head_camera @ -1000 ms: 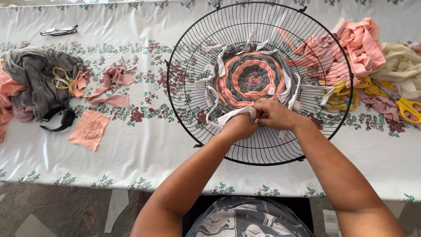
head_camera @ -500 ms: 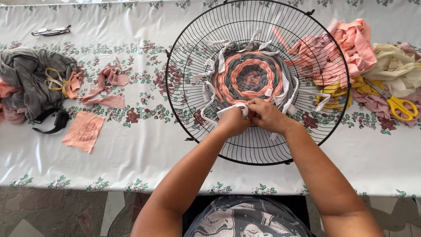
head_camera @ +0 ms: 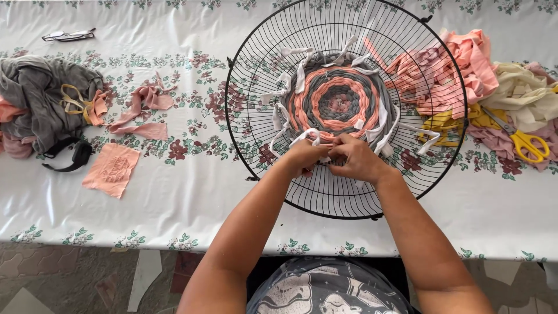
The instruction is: Weaving a circular rug using strips of recycled cloth and a metal fan cover as a loom.
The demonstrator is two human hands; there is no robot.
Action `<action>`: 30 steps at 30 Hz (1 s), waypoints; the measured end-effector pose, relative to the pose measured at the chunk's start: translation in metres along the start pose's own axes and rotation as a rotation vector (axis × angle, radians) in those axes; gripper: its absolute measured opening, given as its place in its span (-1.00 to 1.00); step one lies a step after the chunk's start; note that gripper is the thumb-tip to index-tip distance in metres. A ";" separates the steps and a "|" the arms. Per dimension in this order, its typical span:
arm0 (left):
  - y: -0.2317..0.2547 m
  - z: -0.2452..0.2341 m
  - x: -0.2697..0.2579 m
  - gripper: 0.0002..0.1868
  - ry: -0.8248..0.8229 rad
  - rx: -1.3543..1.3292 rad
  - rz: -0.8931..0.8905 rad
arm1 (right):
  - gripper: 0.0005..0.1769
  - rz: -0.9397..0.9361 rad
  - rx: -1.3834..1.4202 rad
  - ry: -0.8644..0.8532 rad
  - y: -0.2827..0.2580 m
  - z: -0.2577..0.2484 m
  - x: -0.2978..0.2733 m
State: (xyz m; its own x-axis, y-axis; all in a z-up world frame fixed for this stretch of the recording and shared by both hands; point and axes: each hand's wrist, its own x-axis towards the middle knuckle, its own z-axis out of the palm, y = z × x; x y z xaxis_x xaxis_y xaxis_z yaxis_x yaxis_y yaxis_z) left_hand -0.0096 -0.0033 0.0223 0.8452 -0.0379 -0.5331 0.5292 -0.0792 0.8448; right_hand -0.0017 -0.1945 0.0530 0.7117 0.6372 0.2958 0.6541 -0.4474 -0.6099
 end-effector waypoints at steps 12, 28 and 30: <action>-0.015 -0.010 -0.008 -0.83 0.013 0.054 0.152 | -0.92 0.154 0.120 0.007 0.015 0.005 -0.006; -0.041 -0.012 0.009 -0.78 0.403 0.666 0.346 | -0.91 0.316 0.001 -0.063 0.021 -0.028 -0.017; -0.047 -0.011 0.016 -0.84 0.394 0.711 0.282 | -0.96 0.395 -0.015 -0.089 0.020 -0.033 -0.018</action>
State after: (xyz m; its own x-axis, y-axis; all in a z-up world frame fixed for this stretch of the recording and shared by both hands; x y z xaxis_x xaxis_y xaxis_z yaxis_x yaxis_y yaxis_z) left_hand -0.0206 0.0111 -0.0253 0.9719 0.1882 -0.1412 0.2346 -0.7291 0.6430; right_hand 0.0070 -0.2359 0.0598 0.8845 0.4660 -0.0242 0.3391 -0.6776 -0.6526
